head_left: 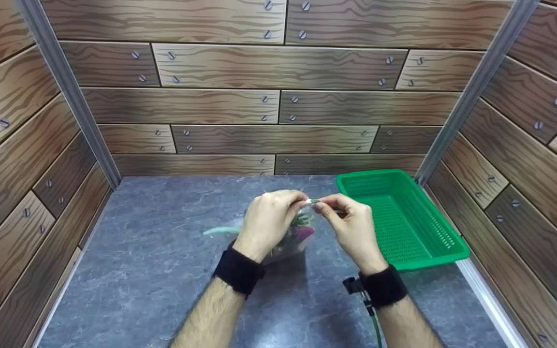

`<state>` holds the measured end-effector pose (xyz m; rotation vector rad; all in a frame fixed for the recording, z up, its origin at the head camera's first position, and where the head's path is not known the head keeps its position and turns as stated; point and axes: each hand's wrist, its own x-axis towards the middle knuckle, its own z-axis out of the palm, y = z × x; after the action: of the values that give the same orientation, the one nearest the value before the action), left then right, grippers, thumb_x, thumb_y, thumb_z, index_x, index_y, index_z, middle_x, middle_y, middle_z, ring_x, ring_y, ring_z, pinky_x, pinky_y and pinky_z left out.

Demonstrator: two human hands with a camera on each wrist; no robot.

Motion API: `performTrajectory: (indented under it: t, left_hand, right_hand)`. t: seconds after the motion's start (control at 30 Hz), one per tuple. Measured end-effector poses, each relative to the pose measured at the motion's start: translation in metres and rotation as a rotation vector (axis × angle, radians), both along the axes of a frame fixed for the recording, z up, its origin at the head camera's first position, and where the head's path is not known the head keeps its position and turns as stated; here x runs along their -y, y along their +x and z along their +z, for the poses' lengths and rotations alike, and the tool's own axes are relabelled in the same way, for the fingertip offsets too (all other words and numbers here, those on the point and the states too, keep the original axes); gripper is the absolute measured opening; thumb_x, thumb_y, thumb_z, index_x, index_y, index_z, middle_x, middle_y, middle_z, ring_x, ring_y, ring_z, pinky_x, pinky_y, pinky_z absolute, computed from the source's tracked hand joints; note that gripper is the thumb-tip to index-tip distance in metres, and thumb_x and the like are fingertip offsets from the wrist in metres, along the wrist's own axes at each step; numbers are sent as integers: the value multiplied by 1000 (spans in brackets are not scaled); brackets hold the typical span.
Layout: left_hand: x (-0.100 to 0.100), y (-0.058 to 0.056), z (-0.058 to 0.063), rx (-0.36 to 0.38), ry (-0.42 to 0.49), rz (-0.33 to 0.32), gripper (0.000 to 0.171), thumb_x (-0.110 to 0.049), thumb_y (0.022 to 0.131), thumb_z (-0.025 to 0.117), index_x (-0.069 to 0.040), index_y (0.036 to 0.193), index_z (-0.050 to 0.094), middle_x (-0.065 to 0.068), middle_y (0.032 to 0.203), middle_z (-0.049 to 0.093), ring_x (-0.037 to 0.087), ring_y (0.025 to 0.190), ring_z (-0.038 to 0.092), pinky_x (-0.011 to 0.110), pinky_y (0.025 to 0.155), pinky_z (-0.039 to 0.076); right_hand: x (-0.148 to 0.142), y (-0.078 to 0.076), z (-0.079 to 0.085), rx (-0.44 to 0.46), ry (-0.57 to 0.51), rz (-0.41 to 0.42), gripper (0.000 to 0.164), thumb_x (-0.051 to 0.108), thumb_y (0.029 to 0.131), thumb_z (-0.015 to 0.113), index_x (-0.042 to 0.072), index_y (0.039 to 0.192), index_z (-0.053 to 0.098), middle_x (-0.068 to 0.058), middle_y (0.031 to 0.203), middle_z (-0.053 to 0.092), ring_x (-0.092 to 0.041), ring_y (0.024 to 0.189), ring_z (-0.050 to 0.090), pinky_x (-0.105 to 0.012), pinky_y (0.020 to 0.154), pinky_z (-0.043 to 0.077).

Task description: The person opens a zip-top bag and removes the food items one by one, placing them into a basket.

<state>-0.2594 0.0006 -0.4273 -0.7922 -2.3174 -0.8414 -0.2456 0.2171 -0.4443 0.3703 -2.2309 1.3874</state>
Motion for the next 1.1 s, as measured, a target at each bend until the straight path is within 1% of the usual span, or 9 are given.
performTrajectory:
  t: [0.1, 0.2, 0.37, 0.57, 0.73, 0.9, 1.1]
  left_hand:
    - [9, -2, -1, -3, -14, 38, 18, -28, 113, 78, -14, 115, 90, 3, 111, 92, 23, 100, 90, 42, 88, 74]
    - [19, -3, -1, 3, -16, 69, 17, -28, 112, 79, -15, 114, 90, 2, 111, 92, 24, 102, 90, 44, 89, 73]
    - [32, -2, -1, 8, -13, 89, 17, -28, 112, 79, -16, 113, 90, 2, 110, 92, 26, 103, 90, 46, 89, 73]
    - [44, -2, -3, -5, -15, 119, 20, -31, 112, 78, -16, 113, 90, 1, 110, 92, 26, 102, 90, 47, 89, 74]
    - [55, -3, -6, -16, -6, 136, 20, -32, 112, 77, -17, 113, 90, 0, 109, 92, 26, 100, 90, 48, 87, 73]
    - [67, -4, -9, -13, 8, 147, 20, -30, 112, 77, -15, 113, 91, 1, 108, 92, 26, 98, 90, 47, 86, 73]
    - [82, -5, -12, -13, 18, 164, 21, -29, 112, 77, -13, 114, 91, 4, 108, 92, 26, 99, 90, 45, 88, 73]
  right_hand:
    - [-4, -1, 0, 5, -31, -26, 5, 9, 105, 87, 5, 106, 89, -12, 100, 91, 1, 88, 80, -13, 80, 64]
    - [-8, -3, 1, 18, -55, -34, 5, 6, 107, 84, 4, 107, 88, -14, 102, 91, 1, 89, 81, -14, 82, 65]
    - [-11, -4, 1, 32, -68, -29, 6, 8, 108, 83, 4, 108, 88, -15, 105, 91, 3, 93, 82, -16, 87, 67]
    - [-13, -5, -1, 40, -69, -36, 6, 12, 109, 84, 7, 108, 88, -12, 105, 92, 2, 93, 82, -14, 81, 63]
    - [-15, -5, -2, 41, -64, -33, 8, 14, 109, 84, 8, 109, 88, -12, 106, 92, 2, 93, 83, -14, 79, 62]
    - [-17, -5, -3, 43, -69, -41, 7, 13, 109, 84, 7, 109, 88, -13, 106, 92, 3, 93, 82, -14, 73, 58]
    - [-21, -8, -5, 55, -79, -35, 7, 10, 110, 83, 4, 110, 87, -16, 106, 92, 3, 93, 82, -14, 76, 60]
